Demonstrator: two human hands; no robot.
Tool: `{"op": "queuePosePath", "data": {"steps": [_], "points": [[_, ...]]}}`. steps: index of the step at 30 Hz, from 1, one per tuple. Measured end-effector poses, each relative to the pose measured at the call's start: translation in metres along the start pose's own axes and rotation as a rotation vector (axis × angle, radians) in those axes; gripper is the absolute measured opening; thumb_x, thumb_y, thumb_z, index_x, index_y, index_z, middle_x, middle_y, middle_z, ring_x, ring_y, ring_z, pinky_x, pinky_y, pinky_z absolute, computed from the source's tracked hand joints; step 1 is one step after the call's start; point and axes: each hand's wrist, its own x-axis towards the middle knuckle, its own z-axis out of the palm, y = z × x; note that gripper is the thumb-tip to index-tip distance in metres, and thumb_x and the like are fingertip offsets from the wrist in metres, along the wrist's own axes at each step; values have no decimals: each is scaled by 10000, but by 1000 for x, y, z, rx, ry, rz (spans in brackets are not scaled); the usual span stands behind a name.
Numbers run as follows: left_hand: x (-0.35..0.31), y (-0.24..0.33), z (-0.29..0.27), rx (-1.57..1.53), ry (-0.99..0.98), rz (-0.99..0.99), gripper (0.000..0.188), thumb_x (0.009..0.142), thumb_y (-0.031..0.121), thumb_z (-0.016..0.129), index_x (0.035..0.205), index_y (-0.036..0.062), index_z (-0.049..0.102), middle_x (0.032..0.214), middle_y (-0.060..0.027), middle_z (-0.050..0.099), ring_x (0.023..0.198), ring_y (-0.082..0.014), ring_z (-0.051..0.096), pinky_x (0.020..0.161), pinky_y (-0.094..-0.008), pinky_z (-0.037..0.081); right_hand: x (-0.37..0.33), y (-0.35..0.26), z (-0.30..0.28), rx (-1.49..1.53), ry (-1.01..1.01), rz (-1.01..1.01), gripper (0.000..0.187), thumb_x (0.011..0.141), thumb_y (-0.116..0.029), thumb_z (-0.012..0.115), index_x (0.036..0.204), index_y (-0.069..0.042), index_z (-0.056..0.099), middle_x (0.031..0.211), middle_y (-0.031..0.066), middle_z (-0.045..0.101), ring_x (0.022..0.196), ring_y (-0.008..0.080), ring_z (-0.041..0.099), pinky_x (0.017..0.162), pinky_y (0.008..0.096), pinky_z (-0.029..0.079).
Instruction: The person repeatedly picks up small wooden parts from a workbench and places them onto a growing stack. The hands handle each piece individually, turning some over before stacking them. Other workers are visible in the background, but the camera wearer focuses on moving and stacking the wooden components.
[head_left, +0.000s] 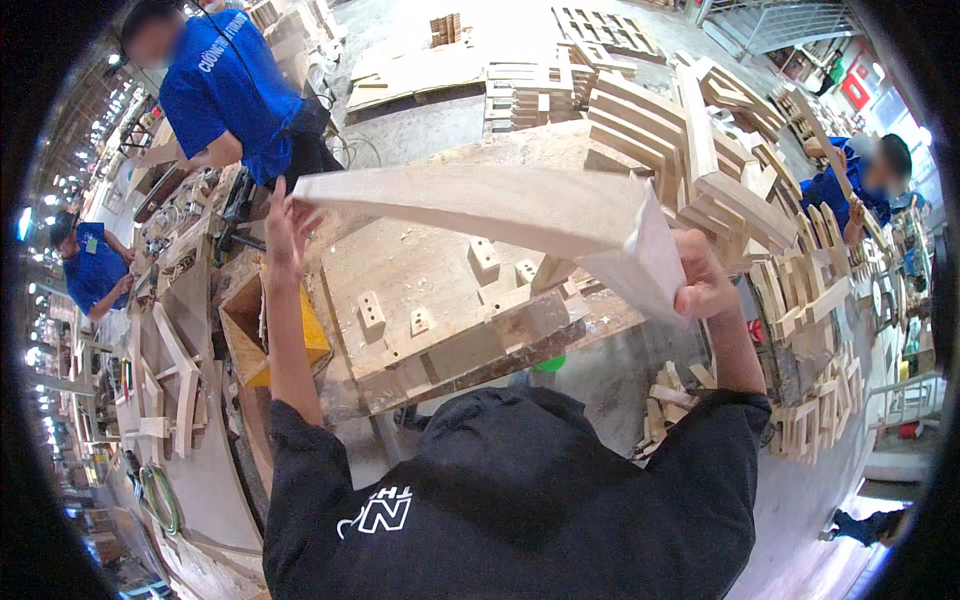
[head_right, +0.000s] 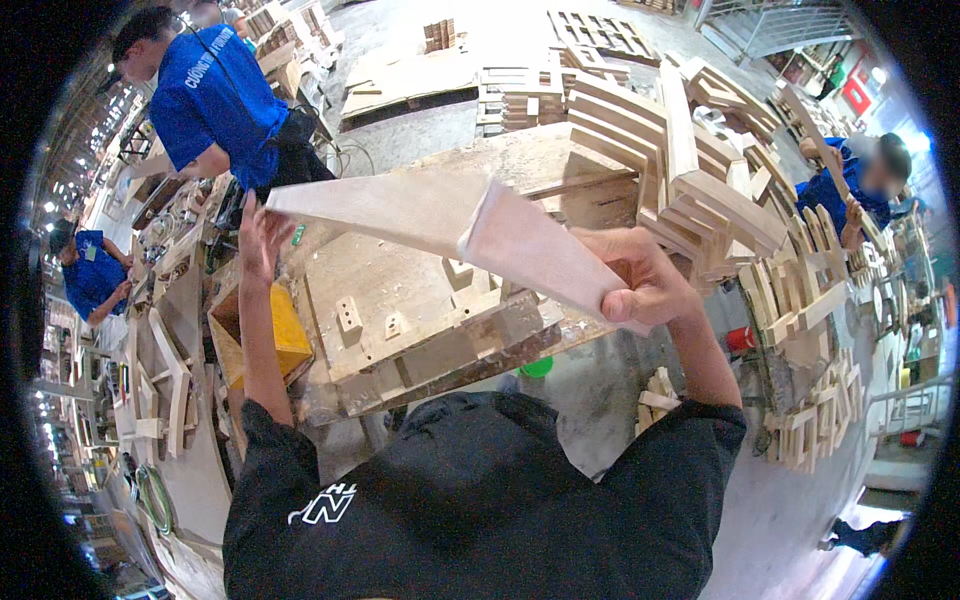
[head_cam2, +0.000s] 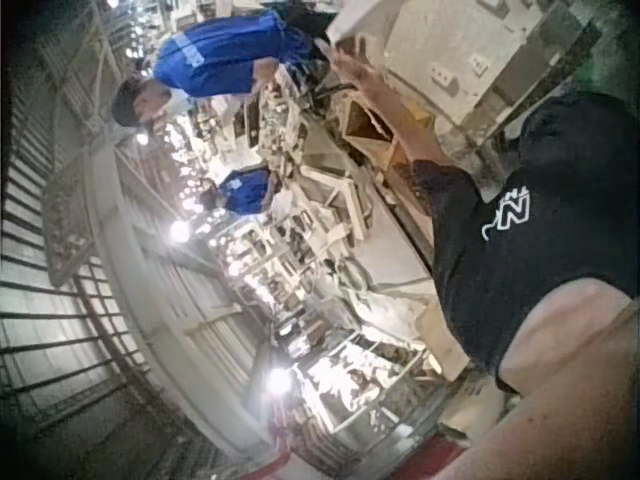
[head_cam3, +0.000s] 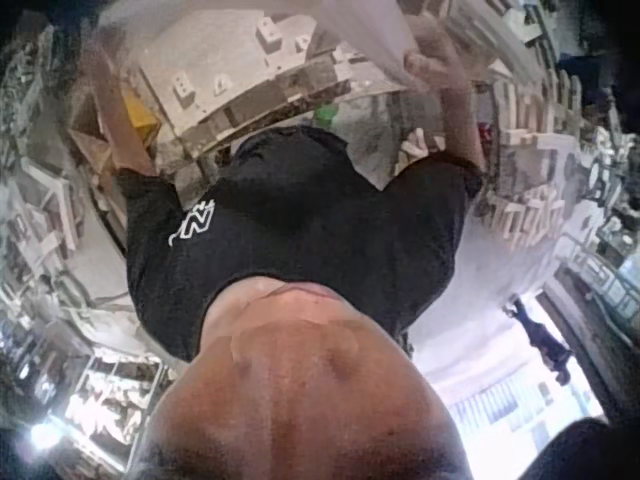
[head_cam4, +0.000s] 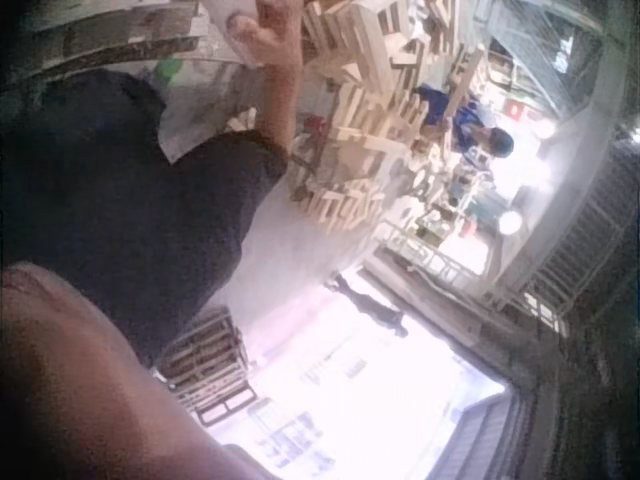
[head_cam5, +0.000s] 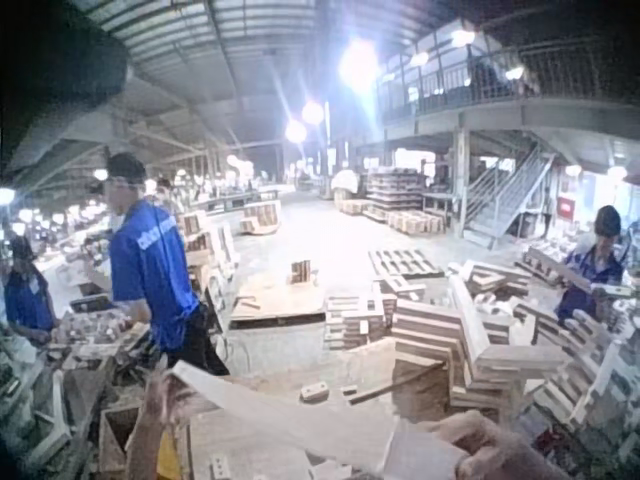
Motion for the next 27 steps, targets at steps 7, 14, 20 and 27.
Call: {"op": "queuePosePath", "data": {"steps": [7,14,20,27], "points": [[59,45,98,-162,-196,78,396,950,358,575,1206,56,594,1112,-66,659,992,-188,639,884,-341,479,1,-52,-14,-792,-53,-192,815,502,-495,897,1192,-120,681,1103,60,674,979,211,591,874,386,438],[91,72,68,-284,-221,171,271,950,169,596,1179,24,590,1111,-58,651,1007,-189,629,912,-325,497,53,-72,-47,-1271,-177,-295,761,417,-338,915,1130,-173,705,1113,22,669,1090,210,577,1009,427,394],[46,36,-23,-258,263,152,360,853,222,737,1128,22,619,1068,-54,653,964,-164,637,791,-313,550,178,-41,-97,-1426,-454,-384,696,678,-398,749,1309,-184,547,1244,104,608,1224,266,531,1099,489,329],[-90,-127,-20,-105,593,100,488,809,262,798,1174,1,605,1087,-92,638,892,-184,638,747,-325,564,271,169,-114,-1655,-737,-455,833,601,-306,829,1354,-367,476,1401,-97,507,1371,136,392,1186,625,72]]}}
